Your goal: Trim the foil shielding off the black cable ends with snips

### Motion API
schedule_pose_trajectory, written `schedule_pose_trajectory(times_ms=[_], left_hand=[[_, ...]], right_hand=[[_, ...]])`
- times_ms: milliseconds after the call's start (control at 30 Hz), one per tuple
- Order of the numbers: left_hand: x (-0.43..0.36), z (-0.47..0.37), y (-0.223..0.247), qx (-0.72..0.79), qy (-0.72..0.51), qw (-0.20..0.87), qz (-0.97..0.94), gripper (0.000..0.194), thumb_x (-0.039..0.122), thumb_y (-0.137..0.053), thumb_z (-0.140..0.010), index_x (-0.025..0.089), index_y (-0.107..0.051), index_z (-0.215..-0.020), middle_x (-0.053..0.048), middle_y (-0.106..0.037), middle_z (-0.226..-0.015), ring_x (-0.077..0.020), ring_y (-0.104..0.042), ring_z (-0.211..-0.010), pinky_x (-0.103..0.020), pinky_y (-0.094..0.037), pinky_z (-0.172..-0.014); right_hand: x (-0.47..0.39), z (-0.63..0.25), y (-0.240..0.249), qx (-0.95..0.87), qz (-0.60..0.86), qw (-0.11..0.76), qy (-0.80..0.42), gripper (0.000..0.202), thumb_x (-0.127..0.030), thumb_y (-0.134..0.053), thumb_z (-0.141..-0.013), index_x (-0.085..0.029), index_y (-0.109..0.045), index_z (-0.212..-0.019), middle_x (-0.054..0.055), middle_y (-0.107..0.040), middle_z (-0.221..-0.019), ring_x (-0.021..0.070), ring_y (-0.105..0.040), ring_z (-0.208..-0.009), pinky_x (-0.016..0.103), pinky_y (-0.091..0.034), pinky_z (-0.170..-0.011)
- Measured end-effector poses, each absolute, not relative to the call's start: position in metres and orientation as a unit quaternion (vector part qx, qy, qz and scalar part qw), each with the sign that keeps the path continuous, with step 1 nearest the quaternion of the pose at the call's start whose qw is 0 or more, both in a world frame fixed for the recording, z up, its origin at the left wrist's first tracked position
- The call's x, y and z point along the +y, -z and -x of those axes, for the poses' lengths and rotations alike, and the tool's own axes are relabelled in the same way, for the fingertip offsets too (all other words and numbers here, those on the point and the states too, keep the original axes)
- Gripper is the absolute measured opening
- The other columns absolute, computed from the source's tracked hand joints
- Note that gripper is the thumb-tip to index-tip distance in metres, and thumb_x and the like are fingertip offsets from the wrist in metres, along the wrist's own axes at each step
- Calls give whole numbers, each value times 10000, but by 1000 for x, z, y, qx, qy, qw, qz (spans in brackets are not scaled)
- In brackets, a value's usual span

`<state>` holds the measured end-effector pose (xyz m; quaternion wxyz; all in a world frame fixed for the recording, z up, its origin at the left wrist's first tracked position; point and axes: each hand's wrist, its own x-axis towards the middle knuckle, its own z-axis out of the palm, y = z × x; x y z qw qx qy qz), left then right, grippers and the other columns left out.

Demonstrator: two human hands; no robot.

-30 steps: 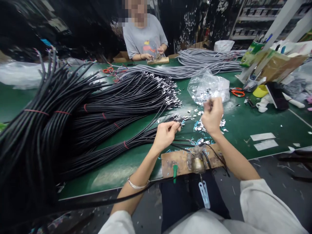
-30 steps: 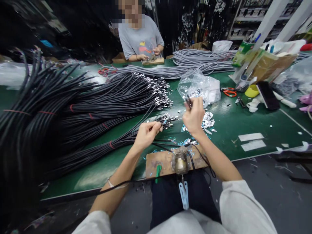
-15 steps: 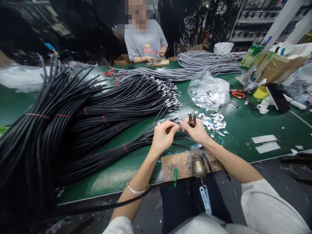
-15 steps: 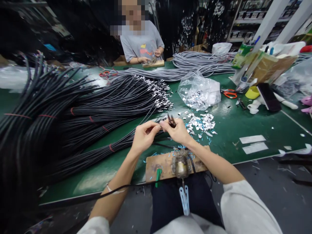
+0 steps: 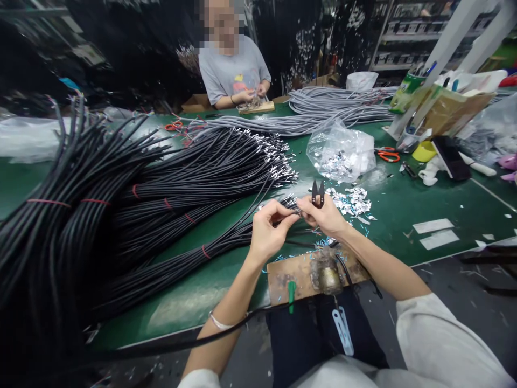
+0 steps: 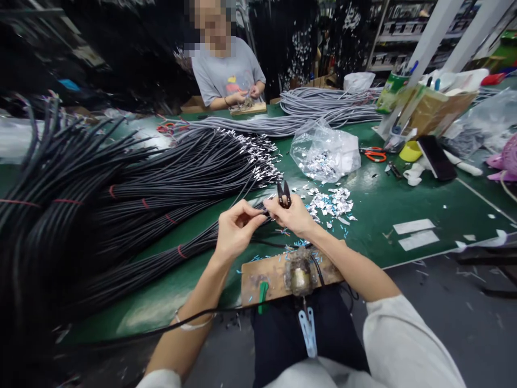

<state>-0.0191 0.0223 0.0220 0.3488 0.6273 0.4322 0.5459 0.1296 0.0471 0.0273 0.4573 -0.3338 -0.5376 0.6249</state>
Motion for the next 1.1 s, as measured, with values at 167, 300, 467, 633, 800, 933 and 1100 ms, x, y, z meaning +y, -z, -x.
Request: schedule_pose_trajectory(times_ms=[167, 300, 467, 633, 800, 933, 1100], left_hand=[[20, 20, -24, 441, -555, 335, -621, 146, 221, -714, -705, 149, -607, -636, 19, -523, -642, -89, -488, -601, -194, -374, -532], [22, 23, -25, 444, -549, 372, -603, 167, 277, -697, -725, 143, -623, -660, 6, -561, -652, -100, -514, -604, -206, -396, -555], [22, 26, -27, 470, -488, 362, -640, 244, 335, -607, -794, 137, -644, -655, -1, -554, -589, -94, -448, -533, -218, -325, -495], [24, 31, -29, 454, -428, 409, -667, 364, 393, -533, -834, 136, -638, -599, 29, -418, -453, -72, -312, -432, -228, -230, -432], [25, 26, -25, 471, -466, 396, -636, 205, 321, -665, -726, 134, -643, -644, 7, -568, -562, -74, -428, -485, -202, -314, -463], [24, 21, -23, 496, -478, 408, -599, 254, 357, -674, -717, 132, -620, -613, 19, -522, -514, -54, -362, -434, -195, -250, -414], [25, 26, -23, 475, -480, 445, -588, 336, 441, -623, -770, 125, -659, -662, 17, -476, -496, -57, -335, -424, -211, -220, -406]], right_hand=[[58, -157, -43, -554, 375, 586, -457, 425, -479, -488, -877, -191, -430, -570, -55, -395, -537, 24, -208, -383, 214, -166, -369], [54, -158, -41, -731, 327, 530, -278, 76, -247, -605, -817, -189, -601, -768, 20, -599, -767, 106, -534, -666, 240, -404, -581], [47, -151, -30, -857, 265, 431, -98, 246, -6, -494, -705, -170, -624, -833, 27, -602, -766, 124, -522, -654, 241, -374, -561], [45, -147, -32, -834, 238, 431, -250, 186, -102, -489, -811, -170, -548, -649, -14, -496, -622, 104, -450, -579, 234, -349, -550], [49, -151, -31, -846, 310, 406, -156, 161, -17, -488, -689, -169, -536, -665, -21, -447, -642, 104, -397, -572, 244, -290, -532], [56, -164, -36, -796, 393, 457, -50, 184, 0, -498, -662, -176, -549, -677, -9, -488, -668, 119, -438, -604, 256, -310, -556], [52, -164, -39, -806, 367, 454, -95, 119, -104, -541, -794, -185, -628, -803, 15, -607, -767, 129, -528, -679, 257, -371, -614]])
